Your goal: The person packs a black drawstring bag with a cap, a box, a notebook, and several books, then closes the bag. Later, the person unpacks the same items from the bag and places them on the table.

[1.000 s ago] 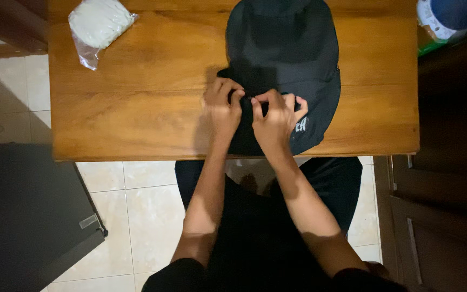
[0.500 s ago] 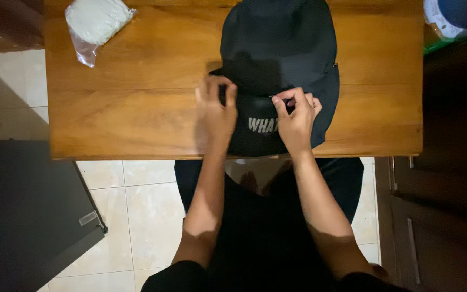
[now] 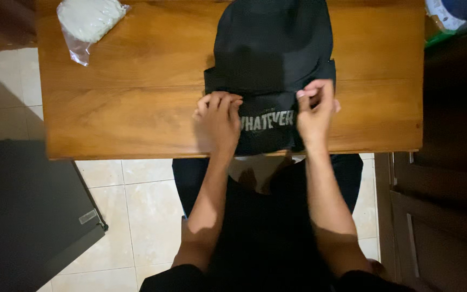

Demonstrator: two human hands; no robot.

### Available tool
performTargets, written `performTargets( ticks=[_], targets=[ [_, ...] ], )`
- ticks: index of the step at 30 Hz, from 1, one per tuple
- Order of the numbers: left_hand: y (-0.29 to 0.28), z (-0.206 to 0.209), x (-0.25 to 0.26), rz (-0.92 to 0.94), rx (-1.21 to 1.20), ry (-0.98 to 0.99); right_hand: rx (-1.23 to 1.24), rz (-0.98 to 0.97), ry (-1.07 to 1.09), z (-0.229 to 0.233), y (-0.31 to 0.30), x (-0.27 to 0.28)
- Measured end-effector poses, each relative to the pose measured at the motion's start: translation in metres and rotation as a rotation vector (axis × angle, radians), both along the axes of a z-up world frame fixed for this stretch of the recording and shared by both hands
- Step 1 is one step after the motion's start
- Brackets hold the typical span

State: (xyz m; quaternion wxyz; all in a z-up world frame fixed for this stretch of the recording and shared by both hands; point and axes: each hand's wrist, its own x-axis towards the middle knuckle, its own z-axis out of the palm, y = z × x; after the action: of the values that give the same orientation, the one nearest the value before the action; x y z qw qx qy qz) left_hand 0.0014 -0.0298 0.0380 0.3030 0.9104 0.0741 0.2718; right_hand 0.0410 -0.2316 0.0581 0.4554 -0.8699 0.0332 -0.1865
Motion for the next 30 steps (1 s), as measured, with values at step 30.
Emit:
performTargets(
  ticks=[30],
  targets=[
    [-0.02,0.021,-0.064,-0.252,-0.315,0.286,-0.489,0.656,-0.203,0.041,-0.03,0.024]
  ],
)
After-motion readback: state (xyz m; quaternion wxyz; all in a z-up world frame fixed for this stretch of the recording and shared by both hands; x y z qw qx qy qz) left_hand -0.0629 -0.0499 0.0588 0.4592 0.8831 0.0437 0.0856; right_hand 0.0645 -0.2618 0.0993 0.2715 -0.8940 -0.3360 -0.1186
